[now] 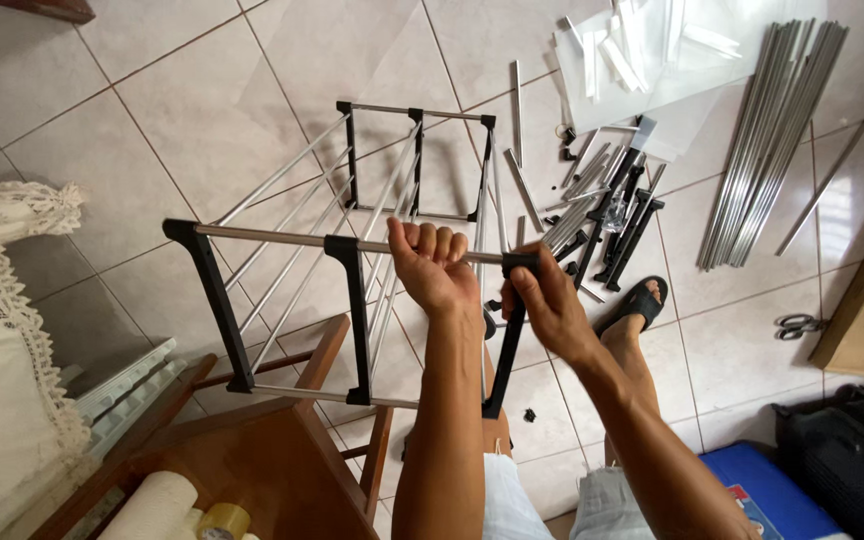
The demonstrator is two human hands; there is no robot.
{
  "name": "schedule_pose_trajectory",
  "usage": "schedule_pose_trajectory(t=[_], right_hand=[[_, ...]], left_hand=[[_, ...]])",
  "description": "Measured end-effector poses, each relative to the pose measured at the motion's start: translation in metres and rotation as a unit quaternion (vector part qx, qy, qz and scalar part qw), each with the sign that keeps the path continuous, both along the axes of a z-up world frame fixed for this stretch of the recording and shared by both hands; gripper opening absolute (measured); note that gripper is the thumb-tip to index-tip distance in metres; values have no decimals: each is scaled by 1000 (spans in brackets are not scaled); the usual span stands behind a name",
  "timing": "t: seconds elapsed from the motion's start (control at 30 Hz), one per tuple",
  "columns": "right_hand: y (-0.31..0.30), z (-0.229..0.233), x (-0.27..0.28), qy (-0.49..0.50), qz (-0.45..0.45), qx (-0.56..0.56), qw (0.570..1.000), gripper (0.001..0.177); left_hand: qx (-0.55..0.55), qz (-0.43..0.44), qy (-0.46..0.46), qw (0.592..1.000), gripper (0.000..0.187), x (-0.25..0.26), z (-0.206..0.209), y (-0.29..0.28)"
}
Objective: The person assembles a metal drying rack by connecting metal rods with black plastic connectors. They insert rods into the frame, attach crossbars, and secure the structure on a tiled floor.
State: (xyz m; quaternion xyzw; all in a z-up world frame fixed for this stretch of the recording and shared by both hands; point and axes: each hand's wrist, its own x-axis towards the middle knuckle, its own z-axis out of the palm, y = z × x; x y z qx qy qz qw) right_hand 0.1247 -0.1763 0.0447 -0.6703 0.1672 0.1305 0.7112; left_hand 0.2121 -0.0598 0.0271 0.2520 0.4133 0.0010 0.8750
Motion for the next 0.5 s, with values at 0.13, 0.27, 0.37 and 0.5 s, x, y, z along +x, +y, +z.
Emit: schedule_pose_trajectory(t=[0.13, 0.27, 0.37, 0.5], right_hand=[[24, 18, -1, 23, 15, -116, 993, 26], [51, 32, 2, 60, 57, -143, 986, 21], [72, 37, 1, 69, 61, -178, 980, 21], [90, 25, -5, 77, 82, -217, 970, 22]], left_hand=[[-5, 15, -7, 1000, 44, -7, 3, 16], [5, 1, 15, 1000, 44, -8, 14, 46], [-36, 3, -12, 999, 44, -13, 22, 61], [-39, 13, 0, 999, 43, -23, 14, 76]])
